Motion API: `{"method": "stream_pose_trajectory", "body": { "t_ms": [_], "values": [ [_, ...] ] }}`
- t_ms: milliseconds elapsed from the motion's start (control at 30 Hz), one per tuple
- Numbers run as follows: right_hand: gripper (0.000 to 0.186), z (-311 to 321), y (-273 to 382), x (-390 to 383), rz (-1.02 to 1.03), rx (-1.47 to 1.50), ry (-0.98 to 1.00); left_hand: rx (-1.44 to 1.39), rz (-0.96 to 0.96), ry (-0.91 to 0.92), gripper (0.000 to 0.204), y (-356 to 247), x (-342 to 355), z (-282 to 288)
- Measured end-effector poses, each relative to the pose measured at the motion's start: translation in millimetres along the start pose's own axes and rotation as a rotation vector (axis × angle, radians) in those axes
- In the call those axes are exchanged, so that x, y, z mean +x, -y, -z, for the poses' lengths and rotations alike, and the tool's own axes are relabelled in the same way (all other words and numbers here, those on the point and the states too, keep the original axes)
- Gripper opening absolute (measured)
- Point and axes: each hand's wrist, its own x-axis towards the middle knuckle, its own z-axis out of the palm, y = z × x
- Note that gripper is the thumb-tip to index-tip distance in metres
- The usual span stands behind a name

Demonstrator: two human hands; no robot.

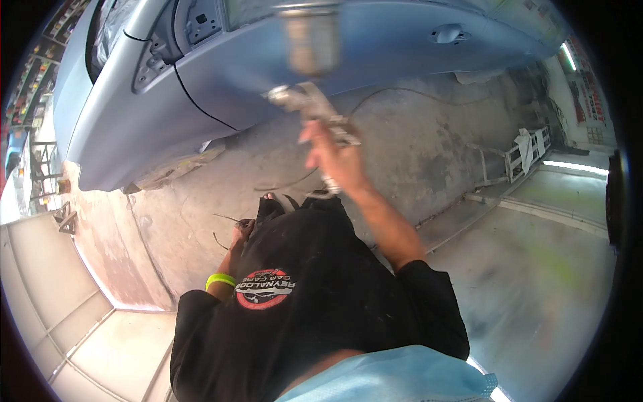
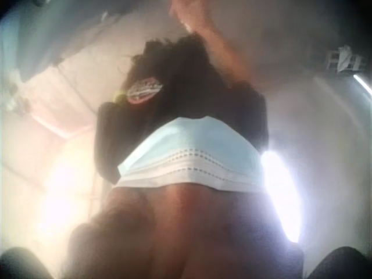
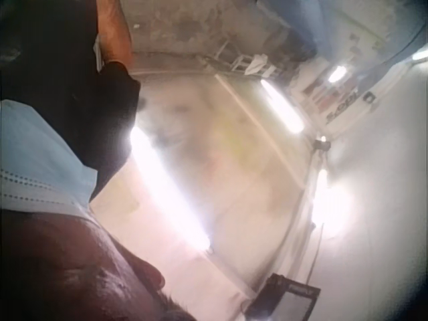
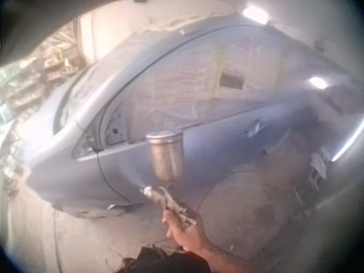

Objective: The person paints the side panels of a light blue car using a spray gun. The person moves the spray gun in sweeping motions across the front fender and doors, pausing to adjust the spray nozzle and hold a pair of glasses while working in a paint booth.

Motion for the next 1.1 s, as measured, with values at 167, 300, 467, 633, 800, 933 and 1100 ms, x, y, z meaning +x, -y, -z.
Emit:
{"method": "stream_pose_trajectory", "body": {
  "t_ms": [167,300,467,633,800,933,1100],
  "values": [
    [0.038,-64,23,7,-0.106,0.145,0.388,-0.005,-0.039,-0.038,0.043,39,-1,14],
    [0.047,-21,25,18,-0.058,0.024,0.182,0.079,-0.017,-0.026,0.040,57,4,7],
    [0.054,108,55,42,-0.108,-0.128,-0.303,-0.166,0.020,0.027,0.038,59,3,-15],
    [0.049,272,113,91,-0.016,-0.217,-0.541,-0.136,-0.102,0.002,0.040,76,48,-65],
    [0.045,411,172,121,0.128,-0.380,-0.766,-0.115,-0.070,-0.022,0.039,16,50,-97],
    [0.050,466,201,147,0.161,-0.402,-0.909,-0.214,-0.033,-0.035,0.040,6,47,-100],
    [0.045,414,219,161,0.297,-0.458,-0.944,-0.139,-0.017,-0.071,0.041,13,33,-102]
  ]
}}
